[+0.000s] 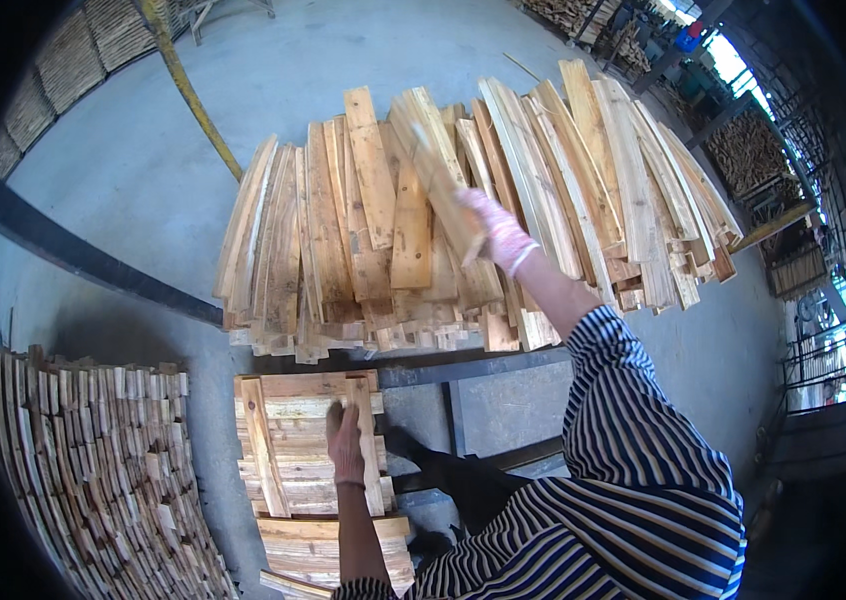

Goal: The person picks up wooden planks from a pile and places them onto a metal rack. They arrange the planks vertically in a neat stack, repeating the process continuously throughout the clip.

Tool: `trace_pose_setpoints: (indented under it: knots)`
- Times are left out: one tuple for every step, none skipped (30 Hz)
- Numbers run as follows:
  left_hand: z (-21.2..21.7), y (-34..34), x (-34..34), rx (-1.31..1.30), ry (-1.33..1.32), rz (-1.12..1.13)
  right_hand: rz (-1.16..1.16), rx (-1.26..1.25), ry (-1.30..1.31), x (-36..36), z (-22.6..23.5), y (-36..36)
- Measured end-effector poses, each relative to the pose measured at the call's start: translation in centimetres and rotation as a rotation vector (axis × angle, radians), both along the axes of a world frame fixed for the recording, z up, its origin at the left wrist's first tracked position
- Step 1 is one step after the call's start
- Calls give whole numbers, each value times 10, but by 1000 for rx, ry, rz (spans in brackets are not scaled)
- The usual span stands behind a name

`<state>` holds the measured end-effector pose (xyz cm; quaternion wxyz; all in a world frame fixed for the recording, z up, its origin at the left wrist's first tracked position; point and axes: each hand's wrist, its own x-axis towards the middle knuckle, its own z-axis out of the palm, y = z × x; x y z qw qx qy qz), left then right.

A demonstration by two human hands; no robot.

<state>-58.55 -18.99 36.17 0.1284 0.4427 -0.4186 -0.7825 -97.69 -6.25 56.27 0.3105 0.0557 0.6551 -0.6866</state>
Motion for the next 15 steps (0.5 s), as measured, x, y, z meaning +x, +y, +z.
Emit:
trace_pose_setpoints:
  knots:
    - [18, 2, -41, -50, 21, -68, -14, -232, -138, -23, -7, 27]
    - [20, -12, -65, -137, 81, -95, 42, -459, -325, -16, -2, 16]
    - [22, -15, -98, -204, 165, -135, 161, -600, -418, -16, 1, 16]
    - [51, 2, -141, -174, 214, -169, 253, -720, -502, -23, -3, 33]
    - [72, 8, -182, -325, 304, -237, 237, -682, -415, -25, -2, 40]
    - [93, 17, -210, -525, 104, -357, 220, -642, -330, -25, -5, 44]
    - [106, 23, -238, -544, 84, -405, 130, -600, -302, -23, -12, 48]
    - [93, 9, -255, -630, 28, -374, 189, -446, -123, -17, -10, 23]
    - [69, -10, -273, -715, -33, -340, 161, -377, -59, -5, -7, 0]
    - [50, -39, -276, -801, -113, -307, 131, -316, -10, 15, -4, -29]
    - [57, -24, -286, -545, 87, -455, 95, -265, 35, 5, -21, -1]
    - [59, -37, -286, -390, 148, -468, 94, -230, 101, 7, -26, 2]
    - [59, -50, -285, -233, 205, -469, 101, -194, 165, 11, -29, 2]
    - [63, -63, -282, -81, 258, -464, 111, -164, 229, 13, -32, 0]
    - [75, -64, -281, -163, 352, -430, 157, -31, 367, 12, -38, 6]
